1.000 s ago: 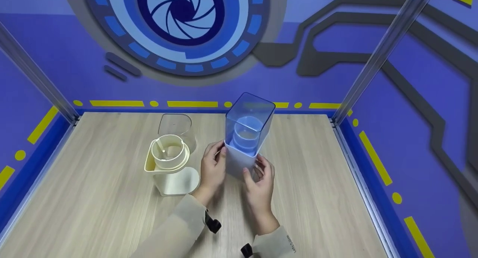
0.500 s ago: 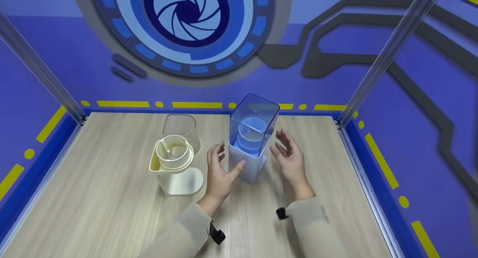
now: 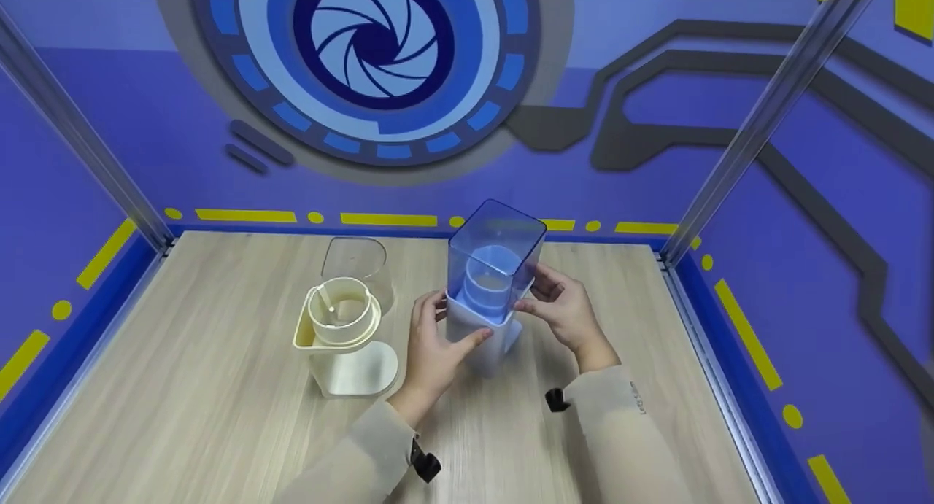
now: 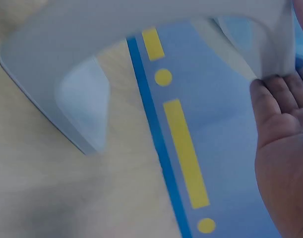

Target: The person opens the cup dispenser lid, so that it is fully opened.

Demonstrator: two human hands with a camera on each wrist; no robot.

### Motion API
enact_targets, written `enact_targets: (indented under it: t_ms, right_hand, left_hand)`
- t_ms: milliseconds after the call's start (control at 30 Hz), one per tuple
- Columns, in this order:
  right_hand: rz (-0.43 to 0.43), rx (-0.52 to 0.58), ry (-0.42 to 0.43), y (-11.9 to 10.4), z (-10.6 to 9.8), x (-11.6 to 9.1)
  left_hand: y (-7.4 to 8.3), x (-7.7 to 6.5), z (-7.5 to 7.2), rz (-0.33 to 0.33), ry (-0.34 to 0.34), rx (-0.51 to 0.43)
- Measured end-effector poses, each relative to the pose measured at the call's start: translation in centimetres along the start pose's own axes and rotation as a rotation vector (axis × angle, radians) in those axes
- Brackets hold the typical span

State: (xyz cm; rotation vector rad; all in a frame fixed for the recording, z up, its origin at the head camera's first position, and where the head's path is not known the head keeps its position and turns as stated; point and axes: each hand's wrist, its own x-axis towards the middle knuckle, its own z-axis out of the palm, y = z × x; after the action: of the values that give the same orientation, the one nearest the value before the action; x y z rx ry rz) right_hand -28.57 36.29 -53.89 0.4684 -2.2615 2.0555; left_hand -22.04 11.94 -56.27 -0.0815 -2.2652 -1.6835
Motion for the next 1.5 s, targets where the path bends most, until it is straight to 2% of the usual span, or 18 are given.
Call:
enact_targets:
  t_ms: [200, 400, 700, 900, 1100, 1300, 1400, 1500]
  right_hand:
    - [-0.029, 0.027, 0.112, 0.0, 1.0, -1.2]
    - [-0.053, -0.032, 0.234, -0.3, 2.8, -2.8]
    - [-0.087, -0.151, 0.432, -0.6, 6.5, -4.9]
    - [-0.098, -0.177, 0.613, -1.0, 9.7, -6.4]
    - [-0.098, -0.228, 0.767, -1.2, 12.1, -7.9]
    - [-0.123, -0.245, 0.805, -1.4, 13.0, -8.8]
    - [-0.135, -0.202, 0.764, -1.3, 12.7, -9.1]
    - [-0.128, -0.129, 0.681, -1.6, 11.7, -8.9]
  left_hand:
    - [0.0, 0.4, -0.5, 0.031, -0.057, 0.021]
    - [-0.2, 0.9, -1.0, 0.012, -0.112, 0.070]
    - [-0.6, 2.0, -1.9, 0.051, -0.181, 0.091]
    - [-0.7, 3.1, -2.8, 0.073, -0.289, 0.108]
    - [-0.6, 3.8, -3.4, 0.055, -0.413, 0.083]
    - [-0.9, 3.3, -2.9, 0.016, -0.449, 0.004]
    - [-1.1, 2.9, -2.4, 0.013, -0.446, -0.001]
    - [-1.2, 2.8, -2.4, 0.017, -0.431, 0.018]
